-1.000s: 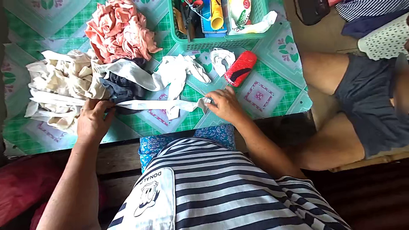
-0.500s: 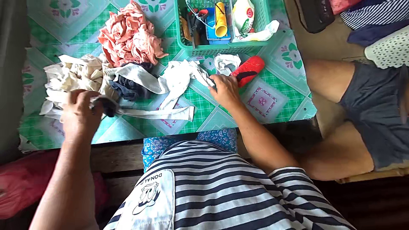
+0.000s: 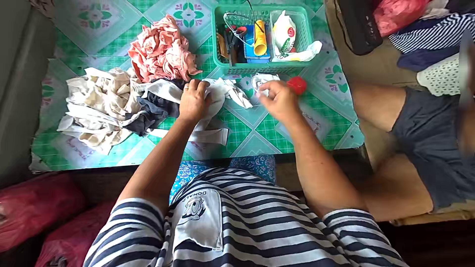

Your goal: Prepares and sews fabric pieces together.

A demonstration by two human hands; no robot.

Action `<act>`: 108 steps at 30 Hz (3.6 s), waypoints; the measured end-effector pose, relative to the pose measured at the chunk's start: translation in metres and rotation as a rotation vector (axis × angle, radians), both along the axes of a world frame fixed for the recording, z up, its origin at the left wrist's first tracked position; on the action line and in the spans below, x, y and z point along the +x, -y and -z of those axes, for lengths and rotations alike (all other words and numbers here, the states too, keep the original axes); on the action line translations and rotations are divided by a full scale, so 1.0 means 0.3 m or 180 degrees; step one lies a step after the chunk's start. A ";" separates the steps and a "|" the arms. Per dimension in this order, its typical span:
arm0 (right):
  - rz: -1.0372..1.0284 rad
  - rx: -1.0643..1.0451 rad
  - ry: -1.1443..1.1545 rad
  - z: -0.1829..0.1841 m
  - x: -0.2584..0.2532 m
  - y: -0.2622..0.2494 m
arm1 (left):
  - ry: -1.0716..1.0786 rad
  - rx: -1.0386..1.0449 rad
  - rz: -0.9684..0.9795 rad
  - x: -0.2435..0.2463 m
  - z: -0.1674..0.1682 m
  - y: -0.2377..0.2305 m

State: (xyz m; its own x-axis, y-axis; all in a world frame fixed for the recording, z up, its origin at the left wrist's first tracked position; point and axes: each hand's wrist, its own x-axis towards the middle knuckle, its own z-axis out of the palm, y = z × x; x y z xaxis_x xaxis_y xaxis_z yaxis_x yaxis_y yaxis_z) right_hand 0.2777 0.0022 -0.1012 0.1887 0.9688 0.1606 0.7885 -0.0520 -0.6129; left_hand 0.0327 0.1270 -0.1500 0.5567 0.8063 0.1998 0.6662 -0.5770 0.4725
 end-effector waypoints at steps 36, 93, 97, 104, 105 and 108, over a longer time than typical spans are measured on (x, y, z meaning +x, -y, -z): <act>-0.0560 0.1827 -0.0231 -0.295 0.099 0.130 | 0.0801 0.1067 0.0400 -0.044 -0.091 0.042; -0.1209 0.0265 -0.0186 0.184 -0.180 -0.026 | 0.1609 -0.1477 -0.0332 -0.159 0.024 0.377; -0.1252 0.0412 -0.0533 0.118 -0.176 0.013 | 0.2933 -0.2686 -0.0562 -0.164 -0.032 0.345; -0.1572 0.0838 -0.0316 0.028 -0.240 0.052 | 0.3384 -0.2825 -0.0295 -0.114 -0.031 0.344; -0.1627 0.0887 -0.0304 0.016 -0.251 0.054 | 0.3435 -0.2831 -0.0274 -0.106 -0.034 0.350; -0.1692 0.0996 -0.0313 -0.009 -0.268 0.053 | 0.3362 -0.2752 -0.0237 -0.091 -0.059 0.377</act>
